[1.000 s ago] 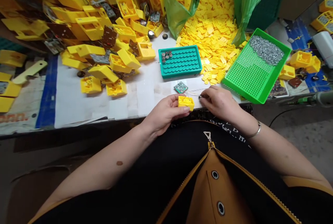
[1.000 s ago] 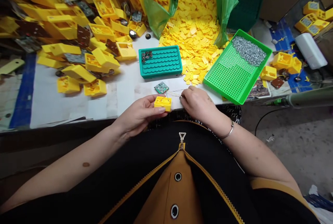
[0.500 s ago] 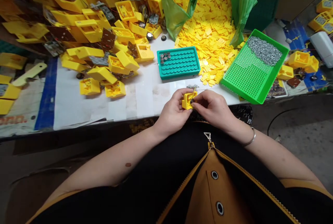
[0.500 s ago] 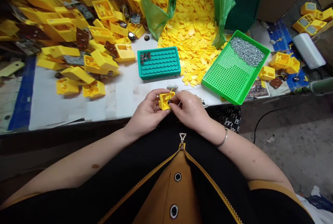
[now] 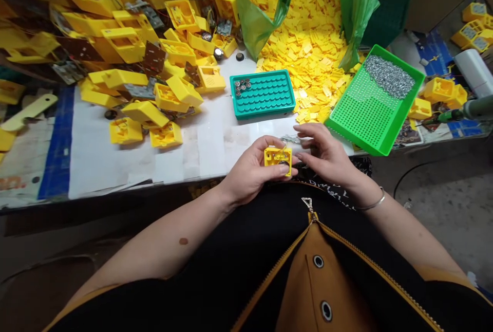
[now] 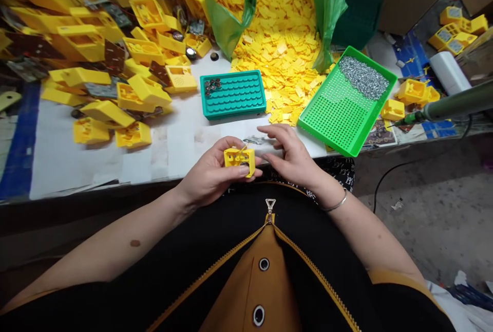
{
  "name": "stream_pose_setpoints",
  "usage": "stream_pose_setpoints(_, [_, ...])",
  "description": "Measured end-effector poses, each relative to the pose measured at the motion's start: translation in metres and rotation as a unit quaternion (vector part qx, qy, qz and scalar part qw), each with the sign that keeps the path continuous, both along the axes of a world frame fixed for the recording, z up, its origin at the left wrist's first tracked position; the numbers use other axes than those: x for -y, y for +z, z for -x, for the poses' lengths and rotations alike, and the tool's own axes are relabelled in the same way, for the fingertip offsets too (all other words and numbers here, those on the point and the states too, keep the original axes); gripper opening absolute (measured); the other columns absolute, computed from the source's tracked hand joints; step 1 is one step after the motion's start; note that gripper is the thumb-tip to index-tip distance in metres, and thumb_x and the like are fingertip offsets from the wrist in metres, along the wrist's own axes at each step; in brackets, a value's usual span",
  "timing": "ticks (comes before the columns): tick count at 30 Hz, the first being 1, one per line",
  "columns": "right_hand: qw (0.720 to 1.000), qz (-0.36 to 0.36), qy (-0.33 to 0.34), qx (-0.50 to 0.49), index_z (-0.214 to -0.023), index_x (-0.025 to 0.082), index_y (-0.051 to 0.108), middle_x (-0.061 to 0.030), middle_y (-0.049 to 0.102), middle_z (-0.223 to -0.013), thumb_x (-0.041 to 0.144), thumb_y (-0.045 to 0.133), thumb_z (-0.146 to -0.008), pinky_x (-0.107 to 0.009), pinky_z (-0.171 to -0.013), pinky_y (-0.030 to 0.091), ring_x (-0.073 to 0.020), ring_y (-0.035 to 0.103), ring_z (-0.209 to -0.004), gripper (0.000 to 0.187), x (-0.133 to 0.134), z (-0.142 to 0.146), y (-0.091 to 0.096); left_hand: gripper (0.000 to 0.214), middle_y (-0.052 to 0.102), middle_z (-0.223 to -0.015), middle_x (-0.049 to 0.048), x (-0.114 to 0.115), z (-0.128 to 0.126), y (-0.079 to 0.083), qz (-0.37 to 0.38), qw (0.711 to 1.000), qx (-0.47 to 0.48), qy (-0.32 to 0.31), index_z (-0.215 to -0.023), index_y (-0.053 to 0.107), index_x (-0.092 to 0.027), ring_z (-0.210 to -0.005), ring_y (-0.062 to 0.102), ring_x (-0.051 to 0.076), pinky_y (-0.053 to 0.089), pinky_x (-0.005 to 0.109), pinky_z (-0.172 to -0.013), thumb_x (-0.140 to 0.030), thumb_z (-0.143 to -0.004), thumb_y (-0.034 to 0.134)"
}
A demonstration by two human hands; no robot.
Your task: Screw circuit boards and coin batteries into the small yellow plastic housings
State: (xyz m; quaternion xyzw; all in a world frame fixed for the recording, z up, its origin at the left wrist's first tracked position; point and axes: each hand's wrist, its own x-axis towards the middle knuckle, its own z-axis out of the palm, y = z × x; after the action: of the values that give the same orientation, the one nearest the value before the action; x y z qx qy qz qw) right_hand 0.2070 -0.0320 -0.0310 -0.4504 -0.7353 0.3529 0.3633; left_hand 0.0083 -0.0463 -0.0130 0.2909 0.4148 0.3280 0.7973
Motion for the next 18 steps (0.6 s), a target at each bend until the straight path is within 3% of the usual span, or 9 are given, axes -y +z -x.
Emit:
stream_pose_setpoints(4, [1.000, -0.006, -0.003, -0.029, -0.094, 0.021, 0.064, -0.0078, 0.065, -0.107, 0.025, 0.059, -0.087, -0.038, -0.091, 0.052, -0.0183, 0.061, -0.105, 0.009, -0.001, 0.007, 0.007, 0.042, 0.068, -0.083, -0.0014, -0.002, 0.002, -0.002, -0.022, 0.999, -0.028, 0.023, -0.096, 0.049, -0.021, -0.072, 0.071, 0.015, 0.054, 0.022, -0.059, -0.017, -0.065, 0.077])
stream_pose_setpoints(6, [0.995, 0.060, -0.033, -0.070, -0.101, 0.021, 0.060, -0.0049, 0.066, -0.094, 0.028, 0.060, -0.087, -0.033, -0.077, 0.056, -0.0153, 0.065, -0.086, 0.016, 0.000, 0.014, 0.013, 0.040, 0.067, -0.086, -0.0015, -0.005, 0.002, -0.006, -0.030, 0.996, -0.070, 0.052, -0.099, 0.051, -0.021, -0.070, 0.070, 0.013, 0.055, 0.020, -0.056, -0.017, -0.067, 0.075])
stream_pose_setpoints(9, [0.966, 0.199, -0.056, -0.155, -0.110, 0.022, 0.055, -0.0001, 0.065, -0.082, 0.036, 0.060, -0.088, -0.025, -0.054, 0.053, -0.0095, 0.060, -0.057, 0.027, 0.001, 0.022, 0.020, 0.040, 0.067, -0.093, -0.0005, -0.008, 0.002, -0.011, -0.032, 0.992, -0.105, 0.057, -0.107, 0.055, -0.022, -0.069, 0.070, 0.012, 0.057, 0.021, -0.055, -0.018, -0.071, 0.072])
stream_pose_setpoints(12, [0.946, 0.259, -0.008, -0.196, -0.109, 0.022, 0.059, -0.0018, 0.068, -0.091, 0.043, 0.065, -0.084, -0.027, -0.060, 0.057, -0.0110, 0.064, -0.064, 0.032, 0.001, 0.022, 0.019, 0.037, 0.067, -0.096, 0.0000, -0.009, 0.002, -0.013, -0.029, 0.994, -0.095, 0.050, -0.105, 0.057, -0.022, -0.072, 0.070, 0.014, 0.057, 0.021, -0.055, -0.019, -0.071, 0.071])
stream_pose_setpoints(14, [0.958, 0.221, 0.030, -0.179, -0.118, 0.023, 0.058, -0.0026, 0.069, -0.094, 0.040, 0.069, -0.082, -0.030, -0.070, 0.059, -0.0141, 0.067, -0.076, 0.041, 0.001, 0.020, 0.016, 0.036, 0.067, -0.095, 0.0000, -0.010, 0.003, -0.013, -0.024, 0.995, -0.084, 0.047, -0.103, 0.057, -0.021, -0.073, 0.070, 0.014, 0.056, 0.022, -0.056, -0.019, -0.071, 0.072])
stream_pose_setpoints(18, [0.999, -0.008, -0.009, -0.030, -0.115, 0.024, 0.065, -0.0047, 0.068, -0.096, 0.025, 0.062, -0.088, -0.032, -0.076, 0.057, -0.0153, 0.065, -0.085, 0.027, -0.002, 0.017, 0.011, 0.033, 0.065, -0.092, -0.0013, -0.010, 0.004, -0.013, -0.017, 0.996, -0.057, 0.060, -0.100, 0.058, -0.020, -0.075, 0.066, 0.012, 0.058, 0.026, -0.067, -0.014, -0.069, 0.070])
